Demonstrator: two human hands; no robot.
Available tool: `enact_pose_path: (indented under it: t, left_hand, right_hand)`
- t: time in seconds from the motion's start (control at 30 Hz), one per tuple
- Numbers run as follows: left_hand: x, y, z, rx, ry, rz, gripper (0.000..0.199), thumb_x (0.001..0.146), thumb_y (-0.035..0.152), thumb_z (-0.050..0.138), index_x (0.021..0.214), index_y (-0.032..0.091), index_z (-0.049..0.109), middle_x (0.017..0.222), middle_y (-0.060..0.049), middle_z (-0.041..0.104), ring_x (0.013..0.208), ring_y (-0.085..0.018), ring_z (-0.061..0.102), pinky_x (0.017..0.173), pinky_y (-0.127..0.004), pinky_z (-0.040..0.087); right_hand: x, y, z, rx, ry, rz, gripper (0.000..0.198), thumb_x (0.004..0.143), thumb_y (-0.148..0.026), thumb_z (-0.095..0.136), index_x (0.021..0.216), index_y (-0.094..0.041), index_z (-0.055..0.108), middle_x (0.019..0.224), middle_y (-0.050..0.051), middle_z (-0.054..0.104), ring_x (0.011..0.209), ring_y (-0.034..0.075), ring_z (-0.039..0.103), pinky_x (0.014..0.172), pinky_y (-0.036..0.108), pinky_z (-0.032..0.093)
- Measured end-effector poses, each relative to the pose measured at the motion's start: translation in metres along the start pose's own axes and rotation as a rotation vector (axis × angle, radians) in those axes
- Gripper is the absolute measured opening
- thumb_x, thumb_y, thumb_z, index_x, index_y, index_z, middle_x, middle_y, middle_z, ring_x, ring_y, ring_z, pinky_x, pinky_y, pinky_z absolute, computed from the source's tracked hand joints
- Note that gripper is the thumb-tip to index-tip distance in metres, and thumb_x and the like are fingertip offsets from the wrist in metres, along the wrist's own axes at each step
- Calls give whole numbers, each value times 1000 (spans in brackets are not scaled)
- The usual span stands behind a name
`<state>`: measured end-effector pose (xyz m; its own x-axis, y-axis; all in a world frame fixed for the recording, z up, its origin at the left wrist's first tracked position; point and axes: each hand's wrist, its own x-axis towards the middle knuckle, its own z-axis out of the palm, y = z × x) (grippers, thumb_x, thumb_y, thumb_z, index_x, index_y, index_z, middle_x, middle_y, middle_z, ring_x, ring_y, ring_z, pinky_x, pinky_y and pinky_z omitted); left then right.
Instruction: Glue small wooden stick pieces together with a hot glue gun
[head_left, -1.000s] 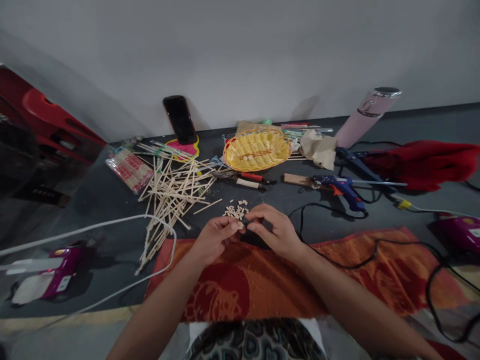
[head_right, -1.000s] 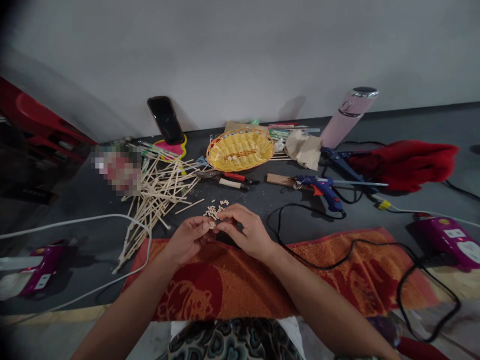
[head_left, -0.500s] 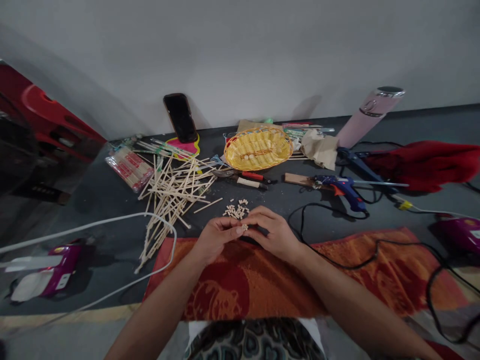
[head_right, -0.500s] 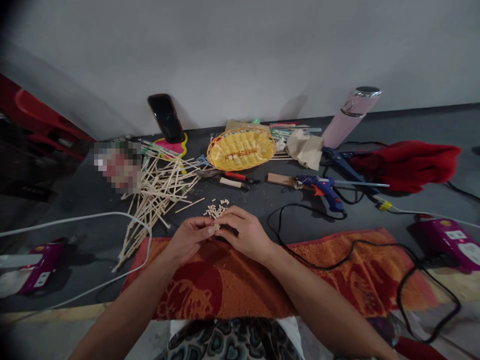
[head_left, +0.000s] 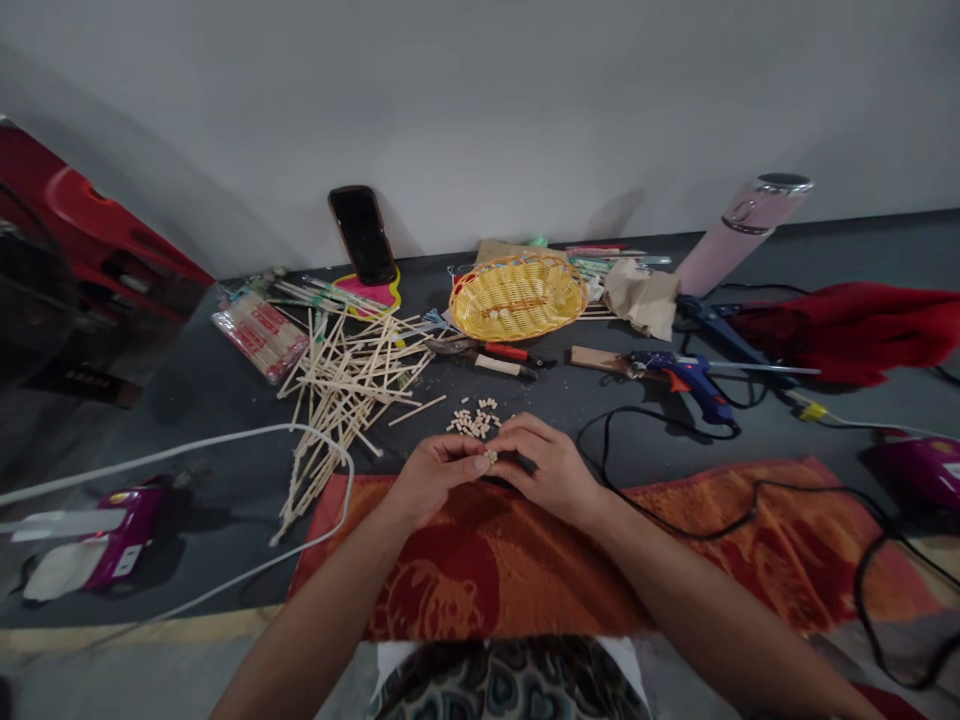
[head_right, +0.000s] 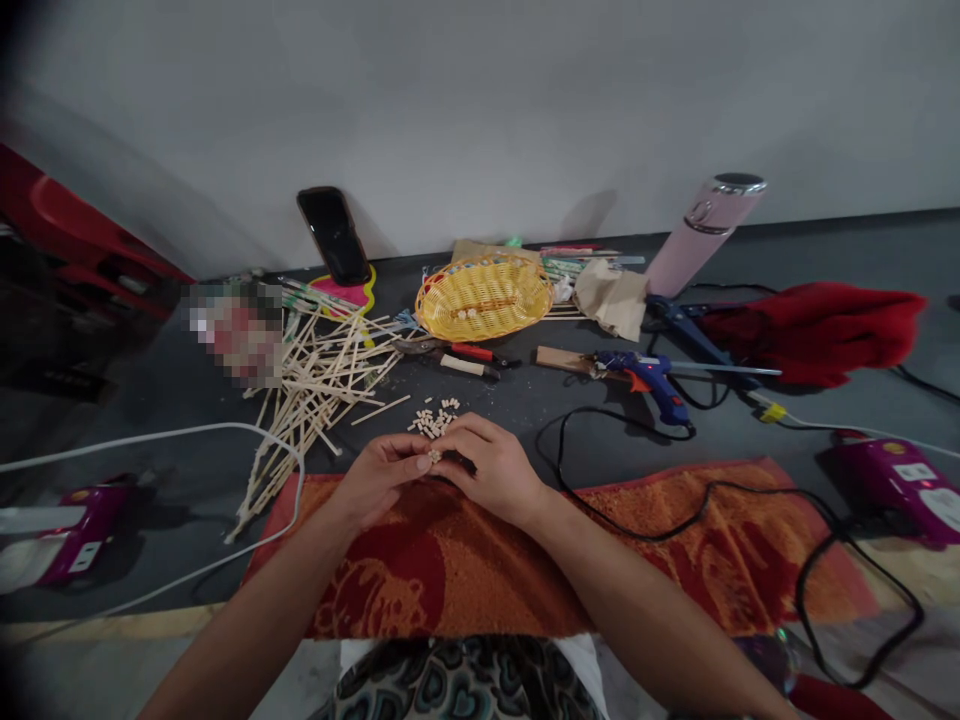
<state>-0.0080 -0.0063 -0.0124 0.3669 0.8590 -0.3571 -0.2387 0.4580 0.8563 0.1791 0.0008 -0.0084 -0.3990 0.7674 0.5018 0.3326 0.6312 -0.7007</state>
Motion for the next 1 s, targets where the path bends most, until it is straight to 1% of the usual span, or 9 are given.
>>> enact_pose_path:
  t: [0.17, 0.43, 0.5, 0.6, 0.67, 0.73, 0.83, 1.0]
  left_hand:
    - [-2, 3, 1, -41, -39, -3, 16, 65, 23, 79, 69, 11, 69, 62, 1, 60, 58, -6, 49, 60, -21, 35]
    - [-3, 6, 2, -46, -63, -28, 19, 63, 24, 80, 65, 10, 67, 61, 1, 60, 56, -7, 50, 58, -21, 35]
    - [-3, 7, 2, -71, -59, -54, 20, 62, 24, 81, 65, 10, 66, 60, 1, 61, 55, -7, 51, 57, -21, 36]
    - [-3, 7, 2, -123, -57, -113, 22, 60, 25, 82, 69, 11, 67, 64, -1, 64, 57, -9, 56, 60, -23, 40]
    - [-3, 8, 1, -132, -57, -126, 24, 59, 25, 83, 71, 11, 67, 67, -1, 65, 59, -10, 58, 61, -23, 42]
    - [-4, 7, 0, -115, -64, -119, 23, 59, 25, 82, 69, 11, 67, 64, 0, 64, 56, -9, 55, 58, -21, 40]
    - [-4, 7, -1, -91, -77, -104, 24, 59, 26, 82, 66, 11, 65, 58, 1, 60, 52, -7, 50, 53, -20, 35]
    - [-3, 6, 0, -51, -66, -58, 24, 61, 28, 81, 65, 11, 66, 57, 2, 58, 52, -7, 47, 54, -20, 32]
  right_hand:
    - [0, -1, 2, 46, -10, -27, 11, 85, -25, 64, 95, -21, 65, 87, 6, 64, 84, 16, 61, 76, 29, 52]
    - [-1, -2, 2, 82, -33, -18, 9, 86, -23, 62, 95, -21, 64, 88, 6, 63, 84, 16, 60, 76, 29, 52]
    - [0, -4, -1, 106, -65, 5, 13, 86, -24, 63, 98, -21, 64, 91, 6, 63, 87, 16, 60, 78, 30, 52]
    - [2, -8, -4, 174, -128, 28, 28, 82, -27, 68, 109, -21, 61, 97, 7, 63, 92, 17, 60, 82, 31, 52]
    - [3, -11, -6, 214, -150, 24, 33, 83, -27, 67, 114, -21, 60, 100, 7, 63, 94, 17, 60, 84, 31, 52]
    - [3, -12, -8, 229, -150, 16, 27, 86, -24, 63, 112, -21, 61, 99, 7, 64, 93, 17, 60, 84, 31, 52]
    - [4, -13, -8, 219, -130, 9, 17, 88, -23, 59, 104, -20, 64, 94, 7, 65, 89, 16, 60, 81, 30, 52]
    - [5, -15, -8, 191, -105, 16, 14, 88, -23, 59, 101, -19, 65, 90, 6, 65, 85, 15, 61, 78, 28, 51]
